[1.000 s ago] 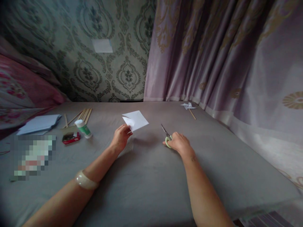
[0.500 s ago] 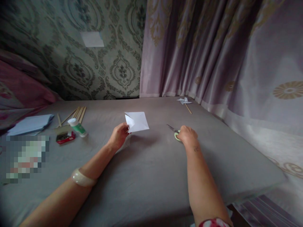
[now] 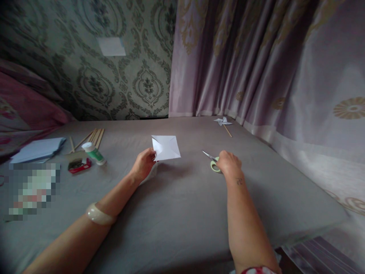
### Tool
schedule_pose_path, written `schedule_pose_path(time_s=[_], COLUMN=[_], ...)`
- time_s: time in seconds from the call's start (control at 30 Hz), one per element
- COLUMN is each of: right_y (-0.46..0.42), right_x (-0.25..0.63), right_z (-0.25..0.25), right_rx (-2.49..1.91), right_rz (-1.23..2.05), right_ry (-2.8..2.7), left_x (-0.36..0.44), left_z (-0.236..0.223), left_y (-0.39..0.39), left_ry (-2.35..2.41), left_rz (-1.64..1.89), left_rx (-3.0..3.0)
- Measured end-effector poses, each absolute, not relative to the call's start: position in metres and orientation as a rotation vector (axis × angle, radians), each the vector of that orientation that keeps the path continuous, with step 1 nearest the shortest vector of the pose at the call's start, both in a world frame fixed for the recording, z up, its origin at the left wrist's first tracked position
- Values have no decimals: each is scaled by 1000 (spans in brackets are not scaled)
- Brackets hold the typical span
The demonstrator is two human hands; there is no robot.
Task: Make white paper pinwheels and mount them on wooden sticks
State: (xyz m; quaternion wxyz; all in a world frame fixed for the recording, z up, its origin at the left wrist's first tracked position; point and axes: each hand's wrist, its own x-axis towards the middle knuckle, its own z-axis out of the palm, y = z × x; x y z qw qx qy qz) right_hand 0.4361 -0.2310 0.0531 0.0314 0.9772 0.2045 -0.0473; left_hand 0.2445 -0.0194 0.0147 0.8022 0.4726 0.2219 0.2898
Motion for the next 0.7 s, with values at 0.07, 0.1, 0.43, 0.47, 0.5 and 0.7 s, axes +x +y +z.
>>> schedule_pose_path(time_s=[0.07,0.1,0.43,0.47,0.5,0.7], right_y=[-232,-233,-232,-232,-233,-226], right_x=[440,441,442,442,443,444], right_z=[50,48,46,46,46,51], right_rx=[3028,3037,3060,3055,3052,3332], right_rz=[-141,-135,-85,-97,-115,12], right_ry=[602,588,568,569,566,590], left_x=[244,244,244,244,244,244], left_z=[15,15,15,15,16,17], left_y=[-20,-20,-20,-20,-20,-20], left_ry=[476,477,488,488,490,490], left_rz=[618,616,615,617,621,621], left_rx=[1020,1023,1000,999,1001,1006])
